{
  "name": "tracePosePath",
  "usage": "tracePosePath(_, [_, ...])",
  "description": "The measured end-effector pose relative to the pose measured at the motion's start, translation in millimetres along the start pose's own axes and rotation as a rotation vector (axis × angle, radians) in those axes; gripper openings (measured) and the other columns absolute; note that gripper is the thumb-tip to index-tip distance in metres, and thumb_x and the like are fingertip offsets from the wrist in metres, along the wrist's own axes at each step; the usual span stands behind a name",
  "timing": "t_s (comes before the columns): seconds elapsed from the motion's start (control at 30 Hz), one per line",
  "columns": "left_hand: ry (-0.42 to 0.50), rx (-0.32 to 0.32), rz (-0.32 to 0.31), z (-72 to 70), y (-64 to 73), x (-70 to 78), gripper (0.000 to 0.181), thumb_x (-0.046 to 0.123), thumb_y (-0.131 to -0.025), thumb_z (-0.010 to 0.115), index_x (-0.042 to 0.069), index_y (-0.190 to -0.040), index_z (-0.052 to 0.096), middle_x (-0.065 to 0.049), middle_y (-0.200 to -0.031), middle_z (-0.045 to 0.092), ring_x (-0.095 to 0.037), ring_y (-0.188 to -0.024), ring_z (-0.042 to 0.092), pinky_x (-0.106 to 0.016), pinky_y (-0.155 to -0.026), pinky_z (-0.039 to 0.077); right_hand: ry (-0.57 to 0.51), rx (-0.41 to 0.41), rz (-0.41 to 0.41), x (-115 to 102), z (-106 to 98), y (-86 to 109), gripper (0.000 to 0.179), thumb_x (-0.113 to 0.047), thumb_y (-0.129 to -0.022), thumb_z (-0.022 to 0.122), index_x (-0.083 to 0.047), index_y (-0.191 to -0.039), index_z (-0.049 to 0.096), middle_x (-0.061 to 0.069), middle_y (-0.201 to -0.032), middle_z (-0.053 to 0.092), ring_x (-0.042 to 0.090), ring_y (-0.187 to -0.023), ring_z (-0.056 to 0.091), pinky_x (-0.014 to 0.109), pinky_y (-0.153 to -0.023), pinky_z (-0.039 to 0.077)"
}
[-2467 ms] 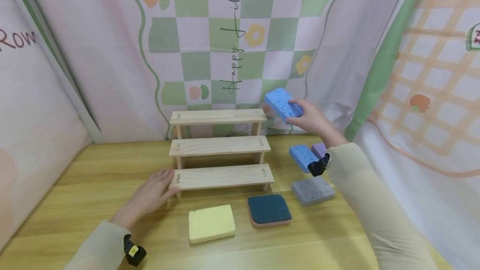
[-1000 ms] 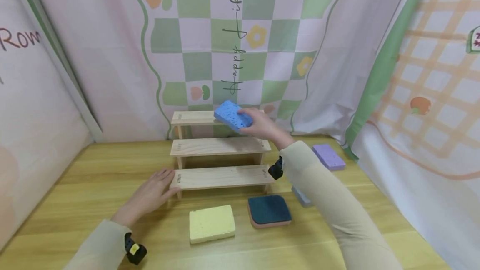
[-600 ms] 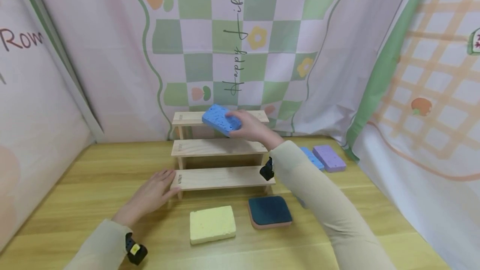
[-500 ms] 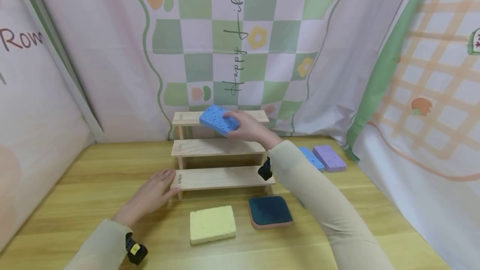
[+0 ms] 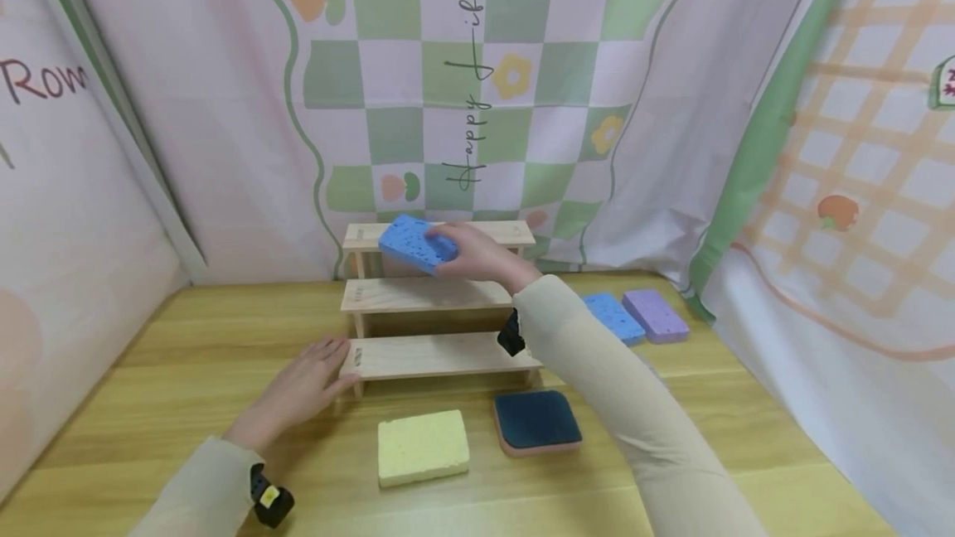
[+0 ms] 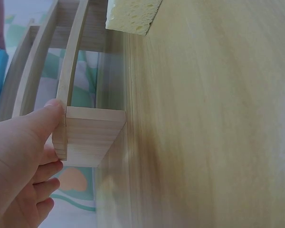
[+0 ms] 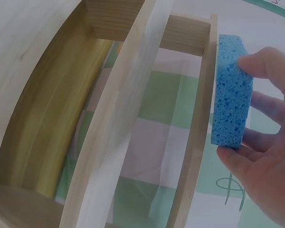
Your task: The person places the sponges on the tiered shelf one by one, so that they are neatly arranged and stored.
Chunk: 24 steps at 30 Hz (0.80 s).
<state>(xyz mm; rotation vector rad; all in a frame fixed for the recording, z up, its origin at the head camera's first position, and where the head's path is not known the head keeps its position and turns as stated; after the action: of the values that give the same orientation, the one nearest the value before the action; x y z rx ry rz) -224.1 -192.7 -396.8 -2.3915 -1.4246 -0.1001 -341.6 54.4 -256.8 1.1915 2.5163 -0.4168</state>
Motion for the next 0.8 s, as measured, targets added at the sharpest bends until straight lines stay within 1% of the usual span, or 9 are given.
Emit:
tracePosePath(0.17, [0.003, -0.005, -0.005, 1.1, -0.3, -0.9, 0.057, 0.03, -0.094, 0.053, -0.013, -0.129, 0.042, -0.029, -0.133, 0.04, -0.044, -0.125, 0.033, -0.052, -0.104, 0.024, -0.002, -0.002, -0.014, 0, 1, -6.0, 0.058, -0.019, -0.083, 0.063, -0.013, -0.138, 0.043, 0.014, -0.143, 0.033, 0.026, -0.125, 0.036, 0.04, -0.1, 0.035])
tracePosePath(0.4, [-0.002, -0.002, -0.003, 0.6, -0.5, -0.1, 0.056, 0.03, -0.094, 0.053, -0.014, -0.129, 0.043, -0.029, -0.133, 0.041, -0.044, -0.125, 0.033, -0.052, -0.104, 0.025, -0.008, 0.004, 0.007, 1, 3, -11.4, 0.054, -0.018, -0.084, 0.06, -0.016, -0.137, 0.045, 0.011, -0.144, 0.033, 0.023, -0.122, 0.038, 0.037, -0.098, 0.036])
tracePosePath(0.57, [-0.005, -0.008, -0.01, 1.4, -0.8, -0.7, 0.057, 0.03, -0.094, 0.053, -0.013, -0.13, 0.042, -0.029, -0.134, 0.04, -0.043, -0.125, 0.033, -0.052, -0.104, 0.025, -0.032, 0.013, -0.004, 3, 6, -14.2, 0.053, -0.017, -0.084, 0.059, -0.015, -0.135, 0.046, 0.012, -0.143, 0.033, 0.023, -0.12, 0.038, 0.037, -0.097, 0.037])
tracePosePath(0.8, [0.001, -0.012, -0.023, 3.7, -1.6, -2.7, 0.058, 0.031, -0.094, 0.053, -0.012, -0.13, 0.042, -0.028, -0.135, 0.039, -0.043, -0.125, 0.033, -0.052, -0.104, 0.025, -0.022, 0.052, -0.043, 5, 7, -16.8, 0.048, -0.015, -0.085, 0.056, -0.011, -0.132, 0.049, 0.014, -0.143, 0.033, 0.026, -0.127, 0.034, 0.039, -0.103, 0.032])
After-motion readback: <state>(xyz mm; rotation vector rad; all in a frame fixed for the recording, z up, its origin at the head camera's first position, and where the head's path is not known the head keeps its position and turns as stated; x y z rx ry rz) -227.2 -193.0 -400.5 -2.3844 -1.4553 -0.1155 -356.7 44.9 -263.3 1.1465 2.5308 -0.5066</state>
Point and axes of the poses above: each hand's wrist, its own y-axis away from the middle knuckle, its own z-axis out of the palm, x = y × z, the point moved 2 cm from there along -y, towards the middle knuckle
